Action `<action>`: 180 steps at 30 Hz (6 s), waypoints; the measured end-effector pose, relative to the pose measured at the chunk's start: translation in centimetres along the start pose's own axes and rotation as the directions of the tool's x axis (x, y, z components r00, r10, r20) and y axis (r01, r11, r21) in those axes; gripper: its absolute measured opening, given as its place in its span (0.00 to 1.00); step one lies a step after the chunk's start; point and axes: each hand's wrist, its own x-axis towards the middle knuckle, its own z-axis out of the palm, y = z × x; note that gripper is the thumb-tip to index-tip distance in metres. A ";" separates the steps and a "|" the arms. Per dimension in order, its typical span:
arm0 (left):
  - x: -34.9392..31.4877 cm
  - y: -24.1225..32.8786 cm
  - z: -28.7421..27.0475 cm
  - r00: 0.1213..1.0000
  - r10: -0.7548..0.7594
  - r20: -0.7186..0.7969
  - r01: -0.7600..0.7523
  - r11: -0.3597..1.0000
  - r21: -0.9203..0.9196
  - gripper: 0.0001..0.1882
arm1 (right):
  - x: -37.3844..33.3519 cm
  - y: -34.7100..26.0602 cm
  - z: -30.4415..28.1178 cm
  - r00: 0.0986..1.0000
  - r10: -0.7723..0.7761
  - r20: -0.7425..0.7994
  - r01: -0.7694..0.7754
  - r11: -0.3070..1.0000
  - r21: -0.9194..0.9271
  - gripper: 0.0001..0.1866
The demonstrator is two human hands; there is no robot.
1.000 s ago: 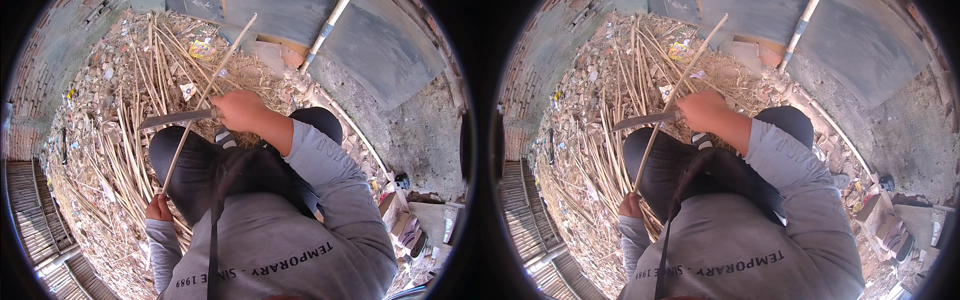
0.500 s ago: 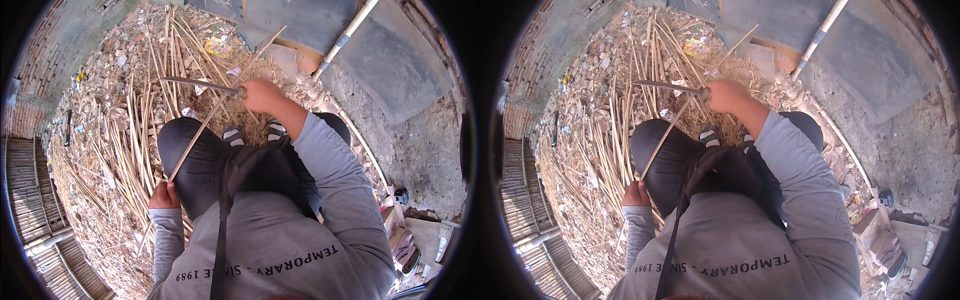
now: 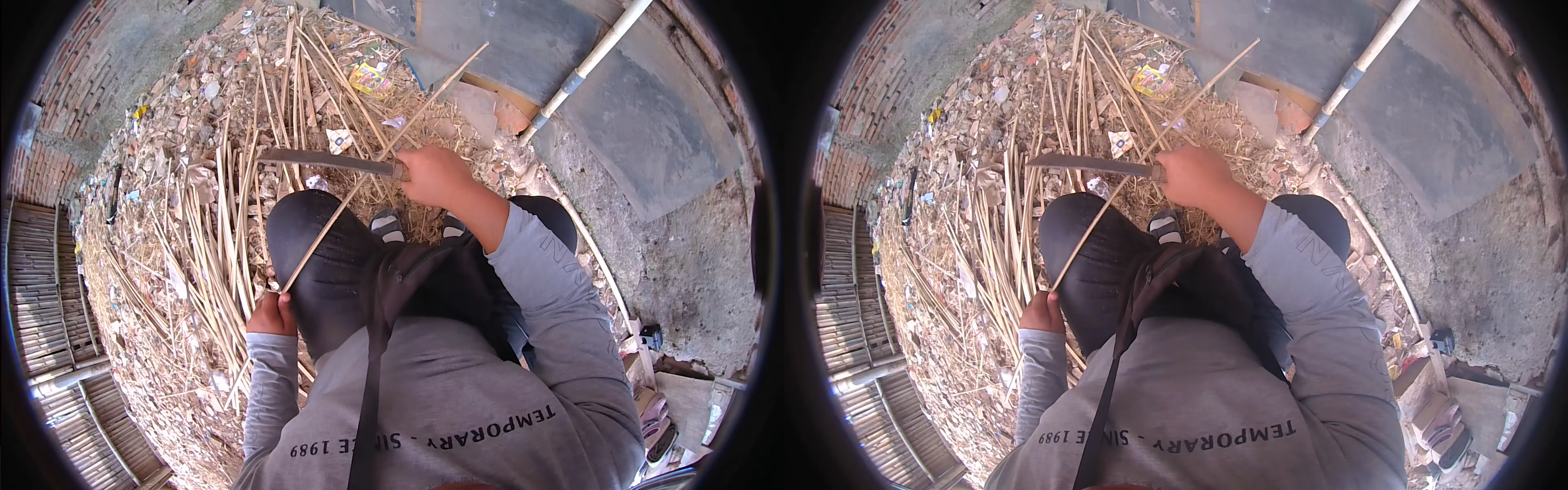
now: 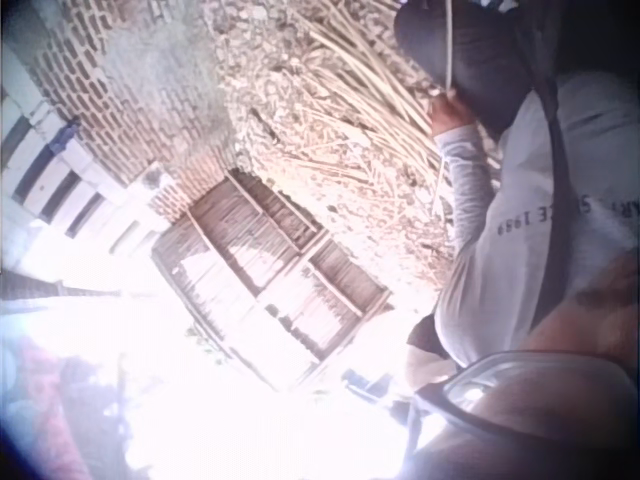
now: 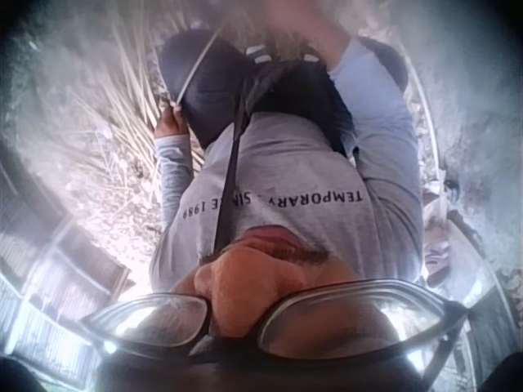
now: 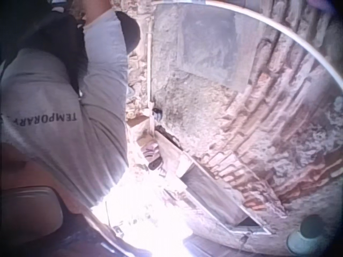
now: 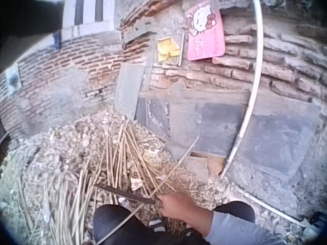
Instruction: The person shaves a thin bamboo strip by pulling it against the blade of a knife while sitting on the ground.
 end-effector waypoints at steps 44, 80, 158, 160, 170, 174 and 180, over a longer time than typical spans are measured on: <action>0.0 -0.8 0.5 0.998 0.040 -0.049 -0.036 0.997 0.069 0.22 | 0.1 0.8 -2.7 0.990 -0.085 0.116 0.092 0.994 -0.051 0.18; 2.8 -2.4 -0.6 0.984 0.159 0.078 -0.163 0.985 0.049 0.18 | 1.1 15.4 -10.9 0.960 0.139 -0.242 -0.157 0.986 -0.058 0.11; 2.8 -3.9 1.8 0.988 0.112 0.102 -0.080 0.957 -0.279 0.24 | -18.8 9.7 -11.6 0.919 0.394 0.012 -0.367 0.842 0.395 0.15; 2.8 -3.7 1.9 0.990 0.122 0.070 -0.098 0.955 -0.280 0.24 | -18.9 9.6 -11.5 0.932 0.361 -0.020 -0.332 0.876 0.351 0.16; 2.8 -4.2 2.2 0.989 0.098 0.106 -0.061 0.949 -0.311 0.26 | -19.3 6.4 -13.9 0.903 0.421 0.080 -0.428 0.877 0.218 0.15; 2.9 -3.6 1.8 0.990 0.129 0.065 -0.104 0.949 -0.299 0.27 | -19.5 6.5 -12.8 0.968 0.251 0.022 -0.248 0.931 0.267 0.18; 3.0 -3.6 1.8 0.989 0.130 0.077 -0.099 0.942 -0.321 0.26 | -17.5 5.7 -11.9 0.982 0.191 -0.003 -0.187 0.964 0.191 0.20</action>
